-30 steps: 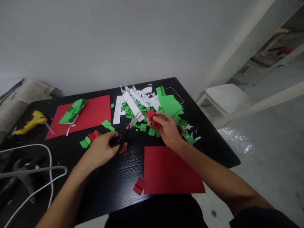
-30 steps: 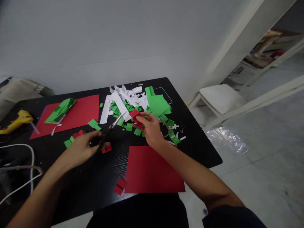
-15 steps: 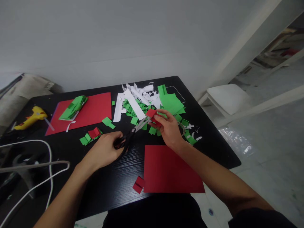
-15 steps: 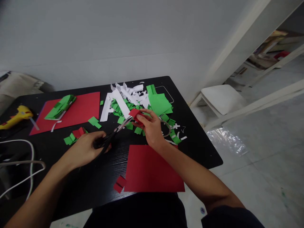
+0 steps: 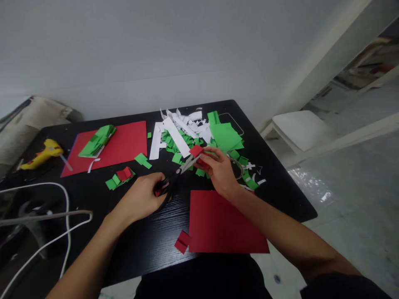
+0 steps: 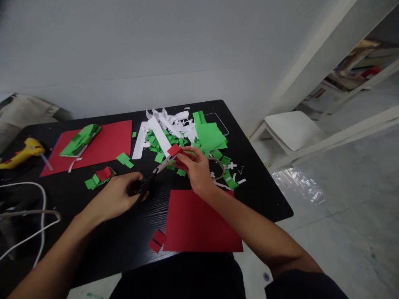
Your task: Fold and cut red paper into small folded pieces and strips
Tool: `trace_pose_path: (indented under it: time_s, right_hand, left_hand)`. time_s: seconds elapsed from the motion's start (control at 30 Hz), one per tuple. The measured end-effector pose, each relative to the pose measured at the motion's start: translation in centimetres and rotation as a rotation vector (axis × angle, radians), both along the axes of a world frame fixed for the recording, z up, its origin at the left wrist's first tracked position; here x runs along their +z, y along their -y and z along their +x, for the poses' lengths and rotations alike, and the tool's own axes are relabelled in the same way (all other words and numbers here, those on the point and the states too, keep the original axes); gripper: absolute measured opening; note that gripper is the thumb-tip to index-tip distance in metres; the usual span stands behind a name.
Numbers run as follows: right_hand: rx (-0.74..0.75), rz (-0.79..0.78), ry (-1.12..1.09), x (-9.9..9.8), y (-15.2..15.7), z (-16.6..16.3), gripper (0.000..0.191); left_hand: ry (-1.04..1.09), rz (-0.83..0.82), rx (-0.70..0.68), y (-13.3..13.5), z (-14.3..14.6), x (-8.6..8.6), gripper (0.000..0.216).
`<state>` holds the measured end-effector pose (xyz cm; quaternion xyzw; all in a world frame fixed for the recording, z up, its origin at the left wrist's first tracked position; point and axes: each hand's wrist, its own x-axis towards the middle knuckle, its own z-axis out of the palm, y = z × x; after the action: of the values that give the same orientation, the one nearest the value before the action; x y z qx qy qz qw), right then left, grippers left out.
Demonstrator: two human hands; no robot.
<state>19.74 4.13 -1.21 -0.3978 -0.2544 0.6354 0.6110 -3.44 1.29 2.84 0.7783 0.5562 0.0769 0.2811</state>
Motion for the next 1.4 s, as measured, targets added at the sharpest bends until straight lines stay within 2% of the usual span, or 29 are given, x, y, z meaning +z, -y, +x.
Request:
trace_pose_path:
  time_s: [0.37,0.67,0.87,1.0,1.13,1.4]
  right_hand:
    - [0.028,0.013,0.042,-0.3,0.2,-0.2,0.034]
    - [0.009,0.085,0.122,0.2,0.6,-0.2,0.030]
    - [-0.032,0.096,0.092,0.2,0.3,0.0,0.029]
    - [-0.044,0.051,0.029,-0.2,-0.2,0.2,0.031]
    - [-0.017,0.035,-0.008,-0.4,-0.4,0.3,0.033]
    - [0.011,0.106,0.060,-0.6,0.2,-0.2,0.030]
  left_hand:
    - [0.015,0.034,-0.005,0.1,0.2,-0.4,0.013]
    - [-0.004,-0.043,-0.004,0.1,0.3,0.5,0.011]
    - [0.030,-0.100,-0.015,0.0,-0.3,0.6,0.011]
    - [0.054,-0.132,-0.015,0.0,-0.7,0.5,0.013]
    - [0.046,-0.105,-0.018,0.0,-0.7,0.4,0.014]
    - [0.065,-0.031,-0.001,0.2,0.1,0.0,0.014]
